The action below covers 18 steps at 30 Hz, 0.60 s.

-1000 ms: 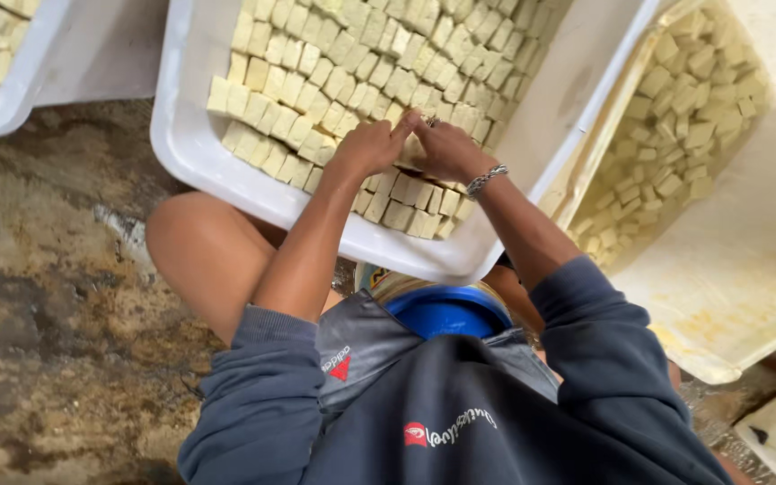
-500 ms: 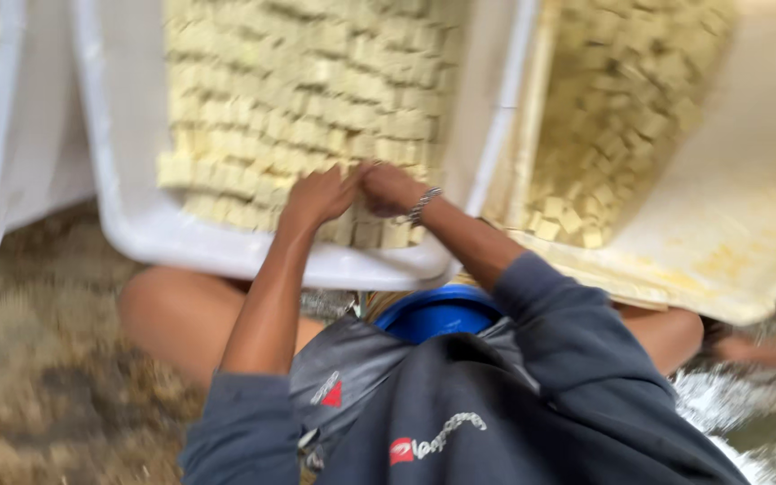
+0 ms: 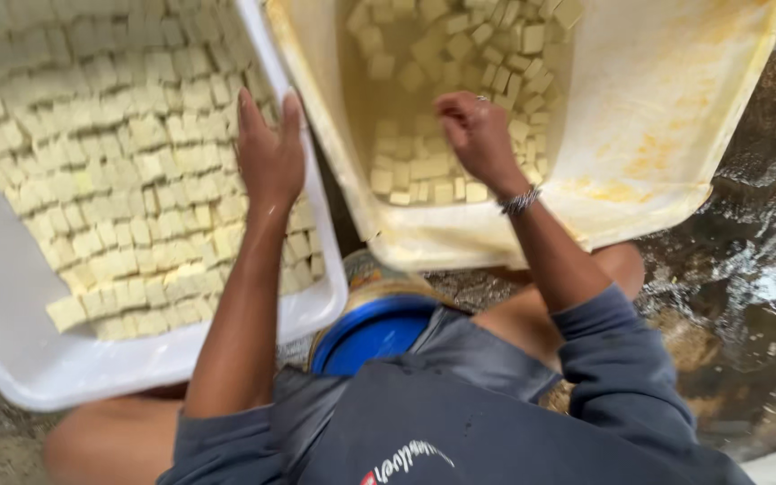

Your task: The person repeatedly scoops small tofu cubes from a water-filled tub and places them into a white tray, arranging them in neat rows. The process continues with consistent hand movements, filling the tray with tofu cubes.

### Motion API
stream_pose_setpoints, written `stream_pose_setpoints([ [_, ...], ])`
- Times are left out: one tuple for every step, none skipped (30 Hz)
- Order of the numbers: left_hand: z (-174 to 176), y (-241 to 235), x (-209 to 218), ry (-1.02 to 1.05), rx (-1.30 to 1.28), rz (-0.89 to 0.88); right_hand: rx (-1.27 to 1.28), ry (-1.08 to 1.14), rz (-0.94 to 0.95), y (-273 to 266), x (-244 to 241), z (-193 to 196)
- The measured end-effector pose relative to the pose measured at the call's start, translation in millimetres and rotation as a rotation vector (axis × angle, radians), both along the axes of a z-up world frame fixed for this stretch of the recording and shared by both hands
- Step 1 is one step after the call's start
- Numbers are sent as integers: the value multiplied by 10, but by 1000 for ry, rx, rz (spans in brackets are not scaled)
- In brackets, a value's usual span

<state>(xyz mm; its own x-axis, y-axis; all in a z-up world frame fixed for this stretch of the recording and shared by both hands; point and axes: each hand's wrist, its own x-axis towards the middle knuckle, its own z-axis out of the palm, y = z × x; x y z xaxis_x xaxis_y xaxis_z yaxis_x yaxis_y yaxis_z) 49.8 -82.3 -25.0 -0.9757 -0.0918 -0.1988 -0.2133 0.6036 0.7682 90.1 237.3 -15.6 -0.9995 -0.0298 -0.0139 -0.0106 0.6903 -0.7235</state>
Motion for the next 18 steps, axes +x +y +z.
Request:
stream_pose_setpoints([
  [44,289,-195,-67,25,36,117,-45,35,289,-85,-191],
  [74,510,-373,-133,49,72,233,-91,70,507,-148,-445],
  [76,696,-474,-214,-56,137,351,-153,110,720,-99,-707],
  [62,846,-582,-294,-163,200,415,-324,110,910,-35,-982],
  [49,936,-630,-374,-278,273,471,-495,124,1033,21,-1277],
  [38,984,-594,-342,-315,283,532,-568,226,1125,130,-1550],
  [34,982,-603,-302,-350,296,592,-632,329,1212,150,-1812],
  [20,1006,-634,-261,-386,308,593,-652,305,1284,156,-2052],
  [7,1011,-592,-257,-410,308,591,-679,290,1296,268,-2259],
  [-4,1000,-573,-253,-435,307,590,-707,277,1290,386,-2431],
  [-14,1011,-616,-238,-460,306,570,-752,218,1276,426,-2584],
  [-7,1011,-616,-199,-496,303,549,-796,159,1253,458,-2706],
  [-15,1034,-619,-162,-531,303,532,-839,104,1262,463,-2794],
  [-35,1053,-655,-125,-566,303,561,-808,100,1293,438,-2851],
  [-35,1036,-626,-157,-559,310,590,-783,103,1289,478,-2857],
  [-44,1037,-603,-189,-553,318,618,-757,105,1239,520,-2842],
  [-59,1030,-643,-210,-538,323,592,-779,106,1205,494,-2812],
  [-33,1001,-607,-189,-552,318,566,-801,107,1191,477,-2745],
])
